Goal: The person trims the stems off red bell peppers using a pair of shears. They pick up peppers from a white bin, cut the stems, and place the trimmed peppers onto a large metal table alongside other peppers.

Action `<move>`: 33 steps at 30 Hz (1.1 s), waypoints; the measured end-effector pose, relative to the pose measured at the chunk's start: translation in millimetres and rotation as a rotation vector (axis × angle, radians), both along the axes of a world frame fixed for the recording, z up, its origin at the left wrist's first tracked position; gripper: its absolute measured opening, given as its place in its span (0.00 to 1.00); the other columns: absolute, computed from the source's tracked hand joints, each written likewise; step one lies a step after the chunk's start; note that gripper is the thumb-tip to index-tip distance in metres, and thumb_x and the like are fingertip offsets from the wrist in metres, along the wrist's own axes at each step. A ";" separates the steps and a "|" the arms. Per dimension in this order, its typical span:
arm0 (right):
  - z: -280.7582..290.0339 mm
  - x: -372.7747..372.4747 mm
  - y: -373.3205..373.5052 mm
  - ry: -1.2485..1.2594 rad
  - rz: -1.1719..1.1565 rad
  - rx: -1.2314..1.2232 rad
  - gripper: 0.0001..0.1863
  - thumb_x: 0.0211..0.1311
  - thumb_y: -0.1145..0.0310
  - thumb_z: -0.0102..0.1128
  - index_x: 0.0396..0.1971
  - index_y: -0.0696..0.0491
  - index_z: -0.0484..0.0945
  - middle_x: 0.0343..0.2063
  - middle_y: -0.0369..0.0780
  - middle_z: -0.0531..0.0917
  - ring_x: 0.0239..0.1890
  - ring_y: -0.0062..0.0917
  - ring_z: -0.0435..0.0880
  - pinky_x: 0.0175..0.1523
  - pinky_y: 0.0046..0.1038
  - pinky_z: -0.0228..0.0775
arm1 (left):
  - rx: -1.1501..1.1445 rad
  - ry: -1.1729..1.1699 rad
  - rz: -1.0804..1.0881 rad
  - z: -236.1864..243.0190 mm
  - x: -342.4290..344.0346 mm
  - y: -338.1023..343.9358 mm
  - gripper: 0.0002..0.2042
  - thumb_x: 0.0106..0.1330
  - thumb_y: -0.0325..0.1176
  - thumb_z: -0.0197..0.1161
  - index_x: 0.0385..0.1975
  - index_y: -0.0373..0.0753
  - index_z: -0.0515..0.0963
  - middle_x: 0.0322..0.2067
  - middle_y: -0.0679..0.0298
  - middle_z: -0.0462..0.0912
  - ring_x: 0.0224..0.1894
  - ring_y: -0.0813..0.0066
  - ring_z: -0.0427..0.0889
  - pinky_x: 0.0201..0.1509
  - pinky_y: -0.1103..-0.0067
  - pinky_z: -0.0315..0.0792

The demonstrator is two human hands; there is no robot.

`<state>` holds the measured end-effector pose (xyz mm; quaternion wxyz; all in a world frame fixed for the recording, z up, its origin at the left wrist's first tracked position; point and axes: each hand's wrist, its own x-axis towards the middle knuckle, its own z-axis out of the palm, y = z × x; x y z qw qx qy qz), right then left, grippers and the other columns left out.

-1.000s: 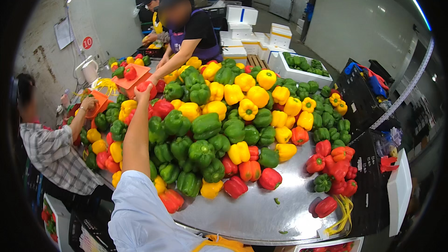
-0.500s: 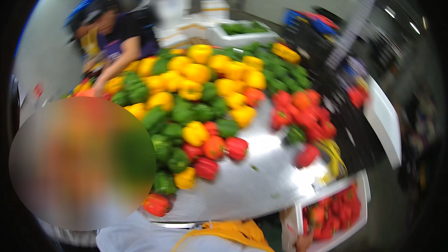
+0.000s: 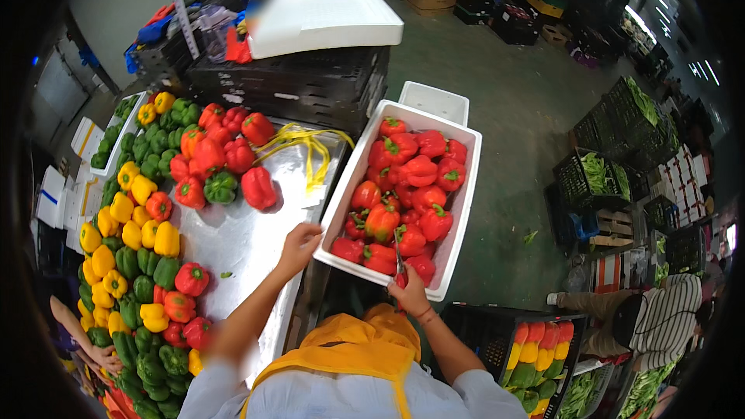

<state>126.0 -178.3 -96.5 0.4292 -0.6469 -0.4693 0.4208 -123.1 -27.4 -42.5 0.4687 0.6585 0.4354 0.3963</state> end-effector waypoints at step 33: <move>29.9 96.8 7.1 0.526 -0.015 -0.074 0.25 0.50 0.76 0.57 0.51 0.59 0.63 0.31 0.32 0.72 0.32 0.14 0.70 0.40 0.16 0.65 | -0.064 -0.005 -0.248 -33.4 164.7 197.0 0.43 0.37 0.33 0.73 0.58 0.43 0.57 0.45 0.55 0.67 0.49 0.64 0.70 0.52 0.74 0.68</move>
